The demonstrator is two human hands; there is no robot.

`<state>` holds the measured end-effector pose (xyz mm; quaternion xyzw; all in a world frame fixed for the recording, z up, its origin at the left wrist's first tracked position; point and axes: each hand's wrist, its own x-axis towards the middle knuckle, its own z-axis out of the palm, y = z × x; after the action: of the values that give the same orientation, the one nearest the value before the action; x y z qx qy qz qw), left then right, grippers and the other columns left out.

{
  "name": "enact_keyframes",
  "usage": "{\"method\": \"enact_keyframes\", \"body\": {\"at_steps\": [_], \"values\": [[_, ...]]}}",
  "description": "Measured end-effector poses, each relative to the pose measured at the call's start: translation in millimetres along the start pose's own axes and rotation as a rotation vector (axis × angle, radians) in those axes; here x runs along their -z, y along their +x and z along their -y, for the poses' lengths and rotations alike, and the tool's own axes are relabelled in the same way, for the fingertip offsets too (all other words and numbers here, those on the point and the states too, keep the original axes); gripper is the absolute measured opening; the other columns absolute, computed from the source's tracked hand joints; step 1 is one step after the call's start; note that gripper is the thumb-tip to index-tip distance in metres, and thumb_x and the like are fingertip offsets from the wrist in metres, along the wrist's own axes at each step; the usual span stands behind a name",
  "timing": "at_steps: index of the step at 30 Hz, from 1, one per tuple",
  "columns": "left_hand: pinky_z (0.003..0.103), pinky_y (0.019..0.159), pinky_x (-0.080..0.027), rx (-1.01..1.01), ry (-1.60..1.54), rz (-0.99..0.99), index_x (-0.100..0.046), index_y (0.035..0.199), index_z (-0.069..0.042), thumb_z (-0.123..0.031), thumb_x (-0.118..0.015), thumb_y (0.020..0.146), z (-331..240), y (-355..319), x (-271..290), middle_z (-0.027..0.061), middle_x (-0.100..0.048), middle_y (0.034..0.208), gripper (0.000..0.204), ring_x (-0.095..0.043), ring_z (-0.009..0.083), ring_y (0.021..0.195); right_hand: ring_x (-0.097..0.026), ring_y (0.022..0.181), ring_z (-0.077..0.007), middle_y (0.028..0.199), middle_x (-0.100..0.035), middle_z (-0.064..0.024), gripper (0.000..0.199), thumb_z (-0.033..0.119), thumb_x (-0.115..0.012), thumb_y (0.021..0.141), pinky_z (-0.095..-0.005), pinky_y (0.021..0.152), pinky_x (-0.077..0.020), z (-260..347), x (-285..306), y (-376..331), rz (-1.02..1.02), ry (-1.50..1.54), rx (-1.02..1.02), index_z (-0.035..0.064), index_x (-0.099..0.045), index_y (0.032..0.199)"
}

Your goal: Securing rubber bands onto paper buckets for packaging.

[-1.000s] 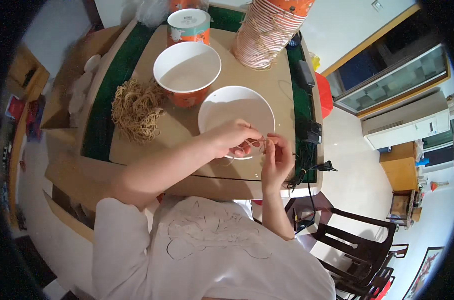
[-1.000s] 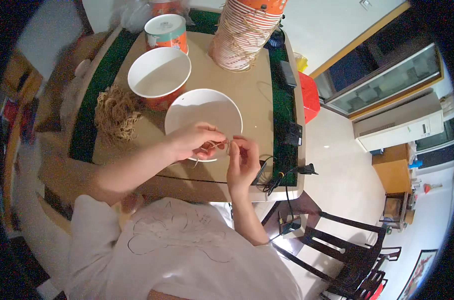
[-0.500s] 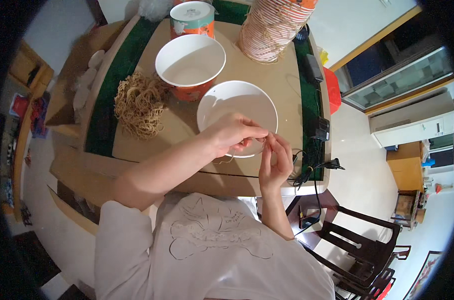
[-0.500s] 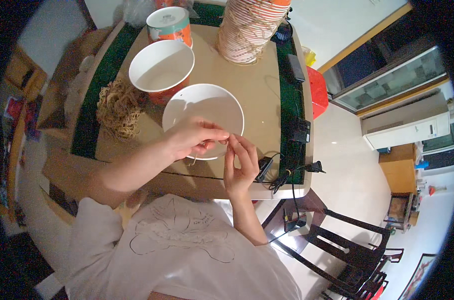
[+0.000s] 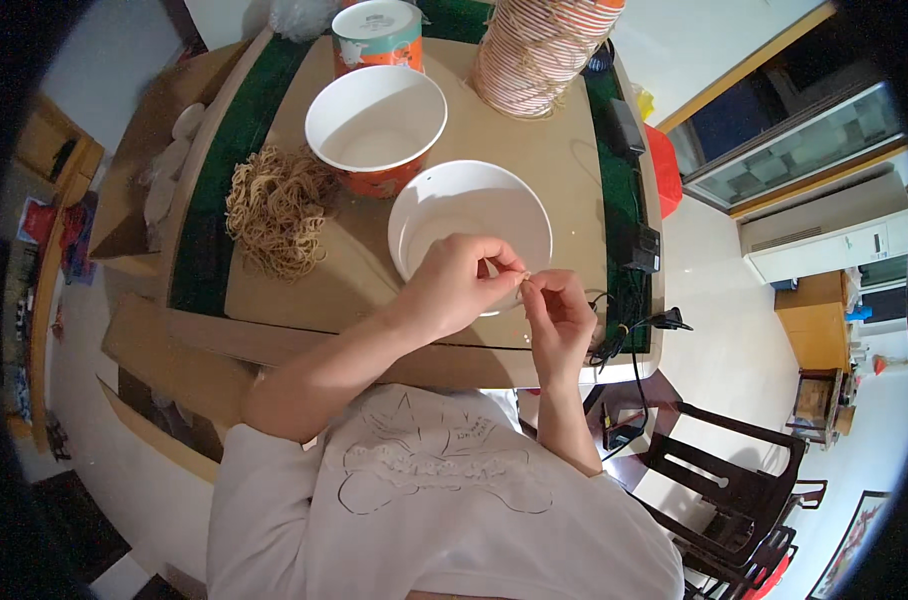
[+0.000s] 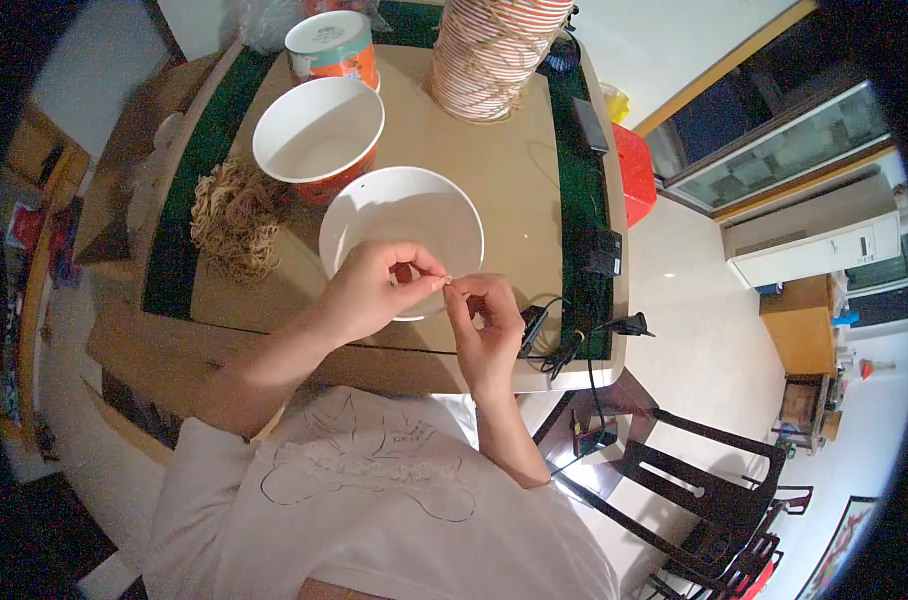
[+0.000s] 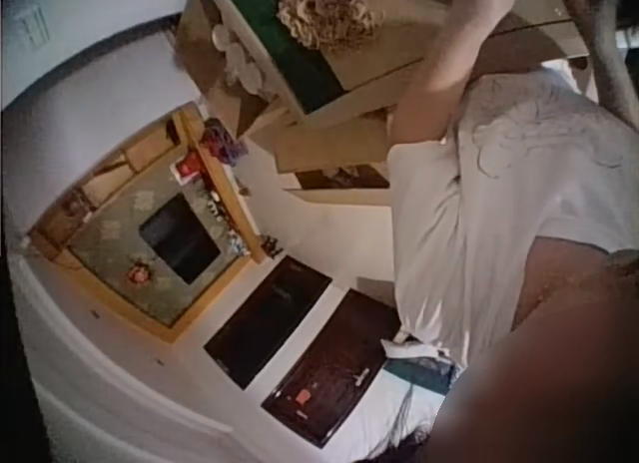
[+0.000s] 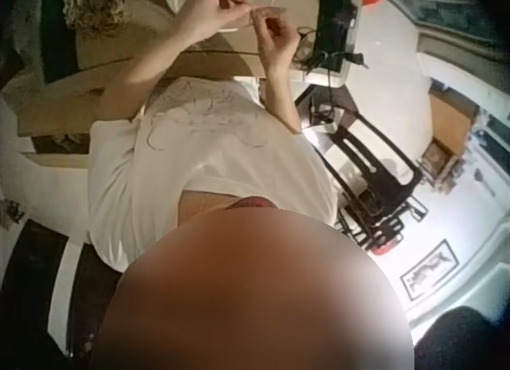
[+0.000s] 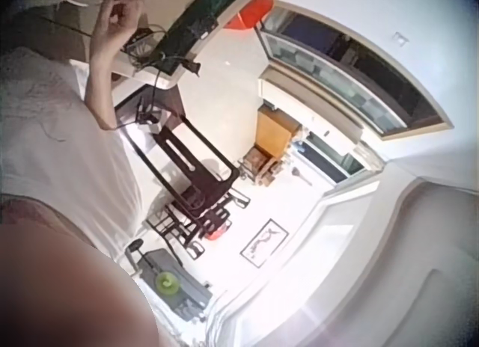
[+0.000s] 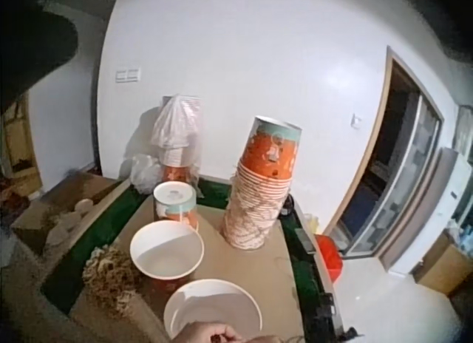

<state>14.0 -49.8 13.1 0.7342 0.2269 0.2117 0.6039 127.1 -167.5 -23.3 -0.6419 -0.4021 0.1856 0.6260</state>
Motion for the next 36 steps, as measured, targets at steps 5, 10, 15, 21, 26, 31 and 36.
{"method": "enact_keyframes", "body": {"at_steps": [5,10,15,21,26,31,36], "values": [[0.022,0.063,-0.046,0.024,-0.141,-0.081,-0.065,0.095,0.002,-0.006,-0.059,0.086,6,-2,-2,0.0045,-0.066,0.080,0.014,-0.058,0.0070,0.072,-0.047,0.067,-0.0043,0.084,-0.056,-0.0013,0.007,-0.002,-0.062,0.082,-0.0177,0.059,-0.0388,1,0,0,0.022,0.060,-0.045,0.0014,-0.058,0.086],[0.024,0.066,-0.049,-0.081,0.042,-0.044,-0.065,0.097,0.002,-0.007,-0.059,0.086,6,-4,0,0.0080,-0.067,0.083,0.015,-0.062,0.0101,0.074,-0.047,0.066,-0.0038,0.082,-0.056,-0.0003,0.007,-0.002,-0.063,0.082,-0.0172,0.058,-0.0382,0,-1,0,0.016,0.057,-0.032,0.0020,-0.058,0.086],[0.025,0.062,-0.049,-0.065,0.127,-0.048,-0.064,0.090,0.002,-0.009,-0.063,0.083,5,-4,-1,0.0075,-0.067,0.078,0.013,-0.061,0.0105,0.069,-0.046,0.064,-0.0036,0.080,-0.057,0.0008,0.008,-0.001,-0.064,0.082,-0.0174,0.058,-0.0384,-1,-3,0,0.012,0.023,-0.027,0.0017,-0.058,0.087],[0.025,0.060,-0.048,-0.101,0.183,-0.071,-0.063,0.086,0.001,-0.007,-0.063,0.082,0,-8,-1,0.0078,-0.065,0.075,0.009,-0.061,0.0113,0.066,-0.049,0.067,-0.0035,0.080,-0.059,0.0002,0.006,-0.001,-0.062,0.083,-0.0174,0.060,-0.0402,5,-1,3,0.023,0.020,-0.107,0.0003,-0.059,0.089],[0.027,0.059,-0.049,-0.122,0.037,-0.204,-0.064,0.089,0.000,-0.005,-0.063,0.082,9,-6,-6,0.0093,-0.066,0.082,0.009,-0.063,0.0135,0.068,-0.052,0.069,-0.0039,0.079,-0.059,-0.0003,0.005,-0.001,-0.061,0.084,-0.0176,0.062,-0.0415,2,-2,2,0.007,0.076,-0.110,0.0000,-0.059,0.089],[0.028,0.057,-0.049,-0.221,0.298,-0.143,-0.065,0.094,-0.003,-0.004,-0.064,0.079,8,-7,-4,0.0104,-0.064,0.080,0.014,-0.062,0.0177,0.064,-0.052,0.069,-0.0043,0.080,-0.060,-0.0007,0.004,-0.001,-0.060,0.085,-0.0181,0.062,-0.0421,2,-3,2,-0.013,0.079,-0.117,0.0001,-0.059,0.089],[0.028,0.055,-0.047,-0.248,0.325,-0.186,-0.061,0.089,-0.002,-0.003,-0.063,0.080,5,-6,-6,0.0090,-0.063,0.076,0.009,-0.061,0.0168,0.062,-0.048,0.064,-0.0039,0.080,-0.060,-0.0007,0.008,0.000,-0.063,0.083,-0.0185,0.058,-0.0405,-1,-2,1,-0.007,-0.070,-0.088,0.0003,-0.059,0.090]]}}
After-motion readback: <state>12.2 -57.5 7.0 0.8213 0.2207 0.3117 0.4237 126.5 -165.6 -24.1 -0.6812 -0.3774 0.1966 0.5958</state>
